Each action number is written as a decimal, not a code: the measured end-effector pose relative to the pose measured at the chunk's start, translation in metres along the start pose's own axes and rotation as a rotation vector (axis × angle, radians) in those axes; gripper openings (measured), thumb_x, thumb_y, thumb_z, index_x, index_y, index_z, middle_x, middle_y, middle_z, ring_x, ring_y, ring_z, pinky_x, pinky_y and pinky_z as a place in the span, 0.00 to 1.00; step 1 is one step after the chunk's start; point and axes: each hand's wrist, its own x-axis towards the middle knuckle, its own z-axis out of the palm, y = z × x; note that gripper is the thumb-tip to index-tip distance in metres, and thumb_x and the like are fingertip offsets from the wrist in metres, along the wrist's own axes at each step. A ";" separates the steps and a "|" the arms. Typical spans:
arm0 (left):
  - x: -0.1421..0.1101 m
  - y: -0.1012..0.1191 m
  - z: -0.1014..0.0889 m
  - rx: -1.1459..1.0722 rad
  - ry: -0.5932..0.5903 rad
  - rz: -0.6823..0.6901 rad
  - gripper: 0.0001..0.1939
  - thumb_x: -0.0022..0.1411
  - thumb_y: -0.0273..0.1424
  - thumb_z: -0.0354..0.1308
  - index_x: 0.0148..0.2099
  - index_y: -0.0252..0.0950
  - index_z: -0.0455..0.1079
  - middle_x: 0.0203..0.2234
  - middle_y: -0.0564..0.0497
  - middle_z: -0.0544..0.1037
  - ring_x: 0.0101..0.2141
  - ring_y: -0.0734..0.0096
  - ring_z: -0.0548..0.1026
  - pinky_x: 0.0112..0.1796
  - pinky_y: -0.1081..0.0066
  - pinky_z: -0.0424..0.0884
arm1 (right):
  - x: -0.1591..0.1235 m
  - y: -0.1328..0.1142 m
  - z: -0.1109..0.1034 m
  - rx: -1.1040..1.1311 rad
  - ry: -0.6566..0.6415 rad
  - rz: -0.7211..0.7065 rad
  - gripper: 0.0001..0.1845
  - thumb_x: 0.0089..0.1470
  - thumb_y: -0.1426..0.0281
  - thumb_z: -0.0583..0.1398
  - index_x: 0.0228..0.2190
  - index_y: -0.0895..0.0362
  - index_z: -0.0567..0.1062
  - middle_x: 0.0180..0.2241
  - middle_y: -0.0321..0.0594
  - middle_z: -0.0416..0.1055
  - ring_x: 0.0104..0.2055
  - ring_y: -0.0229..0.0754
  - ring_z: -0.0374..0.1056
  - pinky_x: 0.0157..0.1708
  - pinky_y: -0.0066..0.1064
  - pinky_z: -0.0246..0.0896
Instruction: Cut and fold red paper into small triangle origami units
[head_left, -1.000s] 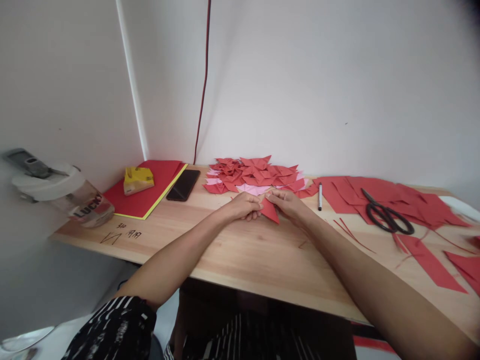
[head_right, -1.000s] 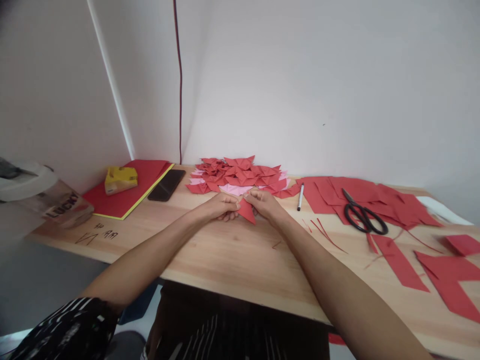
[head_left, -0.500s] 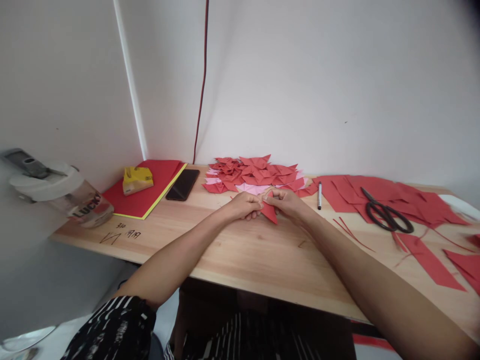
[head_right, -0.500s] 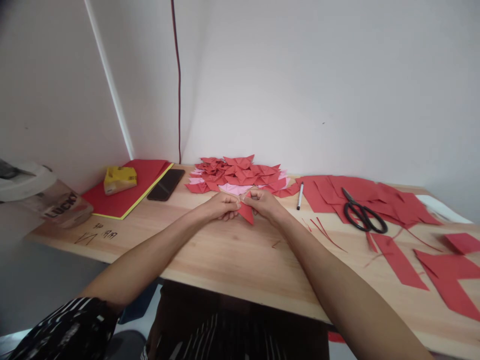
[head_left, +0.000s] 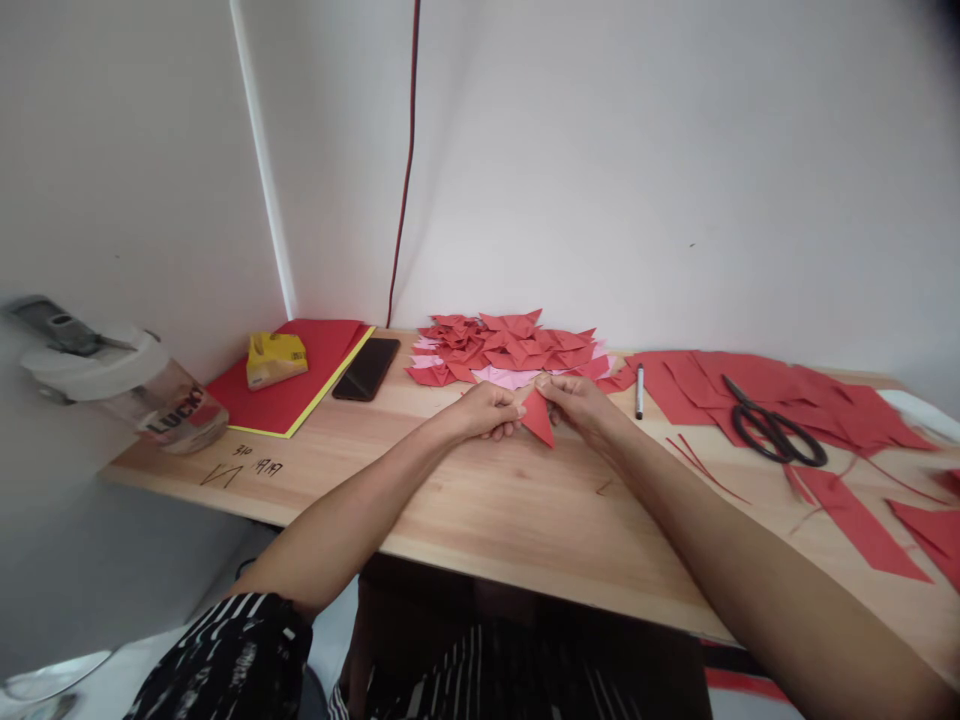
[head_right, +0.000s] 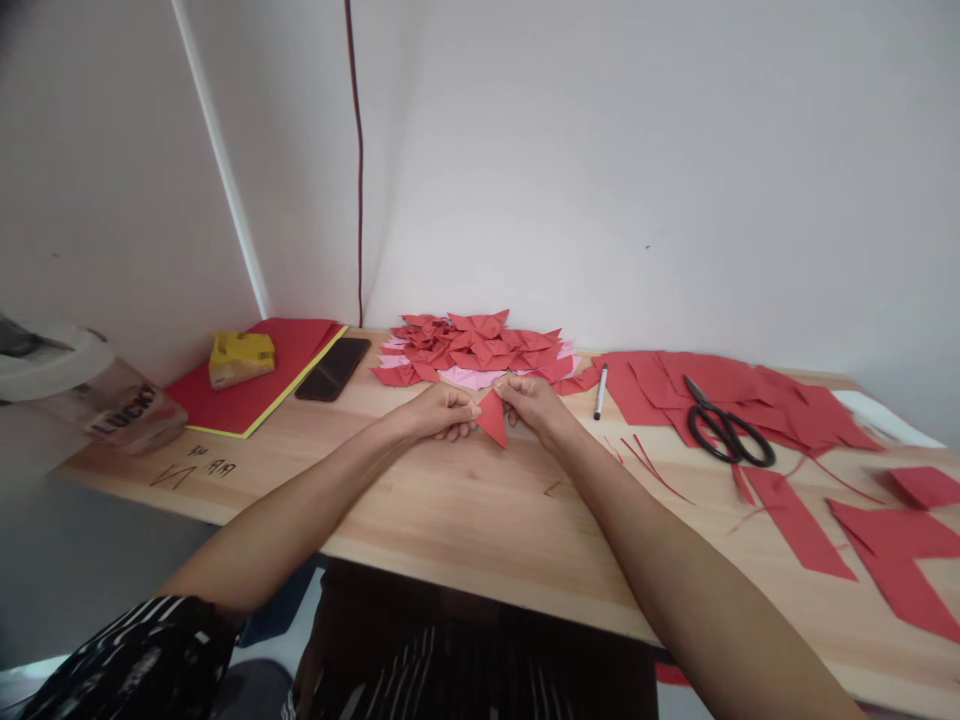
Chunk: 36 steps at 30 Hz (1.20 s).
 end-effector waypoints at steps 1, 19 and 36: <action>0.000 -0.001 0.000 -0.003 -0.003 0.005 0.12 0.61 0.30 0.54 0.26 0.30 0.66 0.16 0.55 0.71 0.13 0.85 0.63 0.13 0.82 0.53 | 0.000 0.000 0.000 -0.003 0.006 0.004 0.29 0.45 0.42 0.60 0.19 0.56 0.68 0.20 0.37 0.67 0.20 0.34 0.57 0.20 0.27 0.54; -0.008 0.009 0.005 0.056 0.028 0.087 0.14 0.63 0.29 0.53 0.25 0.30 0.67 0.12 0.57 0.68 0.11 0.85 0.60 0.16 0.81 0.55 | -0.003 -0.004 0.001 -0.063 -0.027 0.014 0.25 0.42 0.47 0.65 0.21 0.57 0.71 0.18 0.31 0.62 0.19 0.32 0.53 0.20 0.27 0.48; -0.006 0.005 0.005 -0.055 0.094 0.058 0.14 0.63 0.28 0.53 0.25 0.30 0.68 0.12 0.56 0.69 0.10 0.85 0.61 0.13 0.82 0.55 | -0.003 -0.005 0.003 -0.090 0.002 0.004 0.31 0.50 0.41 0.56 0.19 0.57 0.68 0.18 0.35 0.64 0.19 0.34 0.56 0.21 0.28 0.50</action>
